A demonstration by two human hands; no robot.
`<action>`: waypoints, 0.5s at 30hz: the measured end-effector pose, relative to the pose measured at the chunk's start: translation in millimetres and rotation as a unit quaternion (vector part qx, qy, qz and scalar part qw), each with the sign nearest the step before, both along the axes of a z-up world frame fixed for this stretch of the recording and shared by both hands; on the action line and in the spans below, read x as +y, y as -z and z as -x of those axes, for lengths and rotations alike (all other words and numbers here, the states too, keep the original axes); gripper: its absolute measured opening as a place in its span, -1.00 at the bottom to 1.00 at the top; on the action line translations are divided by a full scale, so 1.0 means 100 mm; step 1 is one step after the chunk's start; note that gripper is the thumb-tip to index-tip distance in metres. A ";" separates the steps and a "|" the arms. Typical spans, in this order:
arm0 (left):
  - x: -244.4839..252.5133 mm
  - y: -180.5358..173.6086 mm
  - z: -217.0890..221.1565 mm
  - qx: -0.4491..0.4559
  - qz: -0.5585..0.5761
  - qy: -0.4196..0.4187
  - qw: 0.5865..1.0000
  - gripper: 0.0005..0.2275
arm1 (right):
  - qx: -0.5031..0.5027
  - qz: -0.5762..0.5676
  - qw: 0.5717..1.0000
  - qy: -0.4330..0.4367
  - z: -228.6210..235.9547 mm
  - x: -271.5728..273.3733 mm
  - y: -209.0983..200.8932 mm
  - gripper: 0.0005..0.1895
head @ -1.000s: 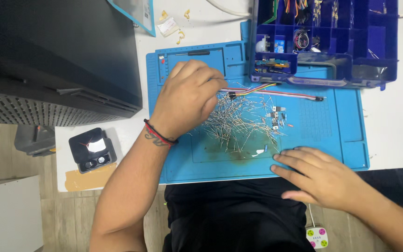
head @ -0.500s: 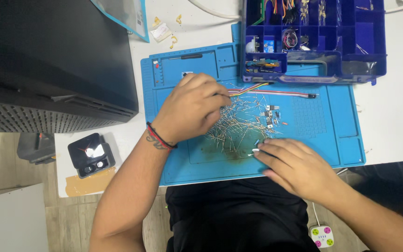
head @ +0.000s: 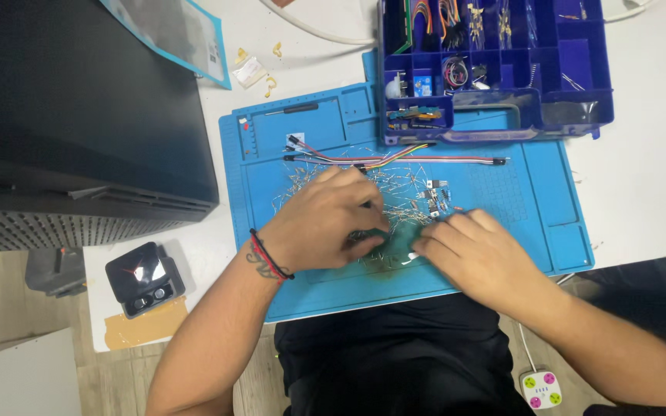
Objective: The person sits at a workbench and repeatedly picks up small wires from a pile on a blue mat. They twist the wire ends together by hand and then place the prepared wires into a blue compartmentalized storage box.
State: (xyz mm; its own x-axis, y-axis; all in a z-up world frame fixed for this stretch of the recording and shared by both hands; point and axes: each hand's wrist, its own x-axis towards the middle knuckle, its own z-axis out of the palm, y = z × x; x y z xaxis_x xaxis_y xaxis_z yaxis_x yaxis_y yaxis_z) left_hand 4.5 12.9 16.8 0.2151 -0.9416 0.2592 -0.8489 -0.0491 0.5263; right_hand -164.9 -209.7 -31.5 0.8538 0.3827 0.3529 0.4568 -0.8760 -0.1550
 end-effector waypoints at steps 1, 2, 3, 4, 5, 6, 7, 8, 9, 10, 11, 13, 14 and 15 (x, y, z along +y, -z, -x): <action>0.00 -0.01 0.01 0.016 -0.012 0.006 1.000 -0.89 | -0.007 -0.033 0.999 -0.006 -0.02 -0.02 -0.03 -0.85; 0.00 -0.02 0.02 0.033 -0.025 0.011 0.999 -0.88 | -0.013 -0.067 0.998 -0.014 -0.04 -0.04 -0.06 -0.84; 0.01 0.05 0.00 0.031 -0.025 0.012 0.999 -0.88 | -0.015 -0.068 0.998 -0.013 -0.07 -0.24 -0.09 -0.84; 0.02 0.12 0.00 0.028 -0.035 0.047 0.998 -0.86 | -0.037 -0.047 0.998 0.025 -0.09 -0.44 -0.12 -0.92; 0.03 0.20 -0.01 0.024 -0.045 0.082 0.995 -0.84 | -0.059 -0.027 0.996 0.063 -0.11 -0.64 -0.16 -0.92; 0.02 0.20 0.01 0.024 -0.044 0.085 0.995 -0.84 | -0.059 -0.026 0.996 0.066 -0.24 -0.77 -0.31 -0.92; 0.01 0.20 0.02 0.015 -0.070 0.087 0.994 -0.82 | -0.102 -0.015 0.987 0.123 -0.36 -0.91 -0.46 -0.91; 0.02 0.19 0.03 0.004 -0.096 0.086 0.992 -0.79 | -0.147 -0.006 0.973 0.175 -0.50 -1.05 -0.61 -0.86; 0.01 0.22 0.04 0.003 -0.094 0.087 0.992 -0.79 | -0.148 -0.005 0.973 0.176 -0.63 -1.25 -0.56 -0.86; 0.01 0.24 0.04 -0.010 -0.104 0.087 0.991 -0.78 | -0.161 0.002 0.963 0.217 -0.78 -1.45 -0.51 -0.88; 0.02 0.27 0.04 -0.023 -0.113 0.087 0.990 -0.76 | -0.174 0.009 0.950 0.258 -0.92 -1.65 -0.46 -0.88; 0.01 0.29 0.05 -0.041 -0.100 0.082 0.991 -0.83 | -0.156 0.006 0.940 0.303 -1.09 -1.94 -0.20 -0.88; 0.02 0.30 0.05 -0.058 -0.087 0.077 0.991 -0.89 | -0.137 0.003 0.928 0.347 -1.19 -2.09 -0.07 -0.83; 0.01 0.29 0.02 -0.058 -0.088 0.076 0.992 -0.89 | -0.137 0.002 0.928 0.346 -1.22 -2.20 0.02 -0.83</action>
State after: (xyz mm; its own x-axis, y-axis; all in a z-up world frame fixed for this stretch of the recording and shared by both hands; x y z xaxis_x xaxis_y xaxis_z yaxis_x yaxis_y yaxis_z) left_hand 2.2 13.7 -12.4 0.0463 -0.9937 0.1024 -0.9078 0.0009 0.4193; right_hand -42.7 -429.9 -33.9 0.7741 -0.2219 0.5929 -0.1933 -0.9747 -0.1124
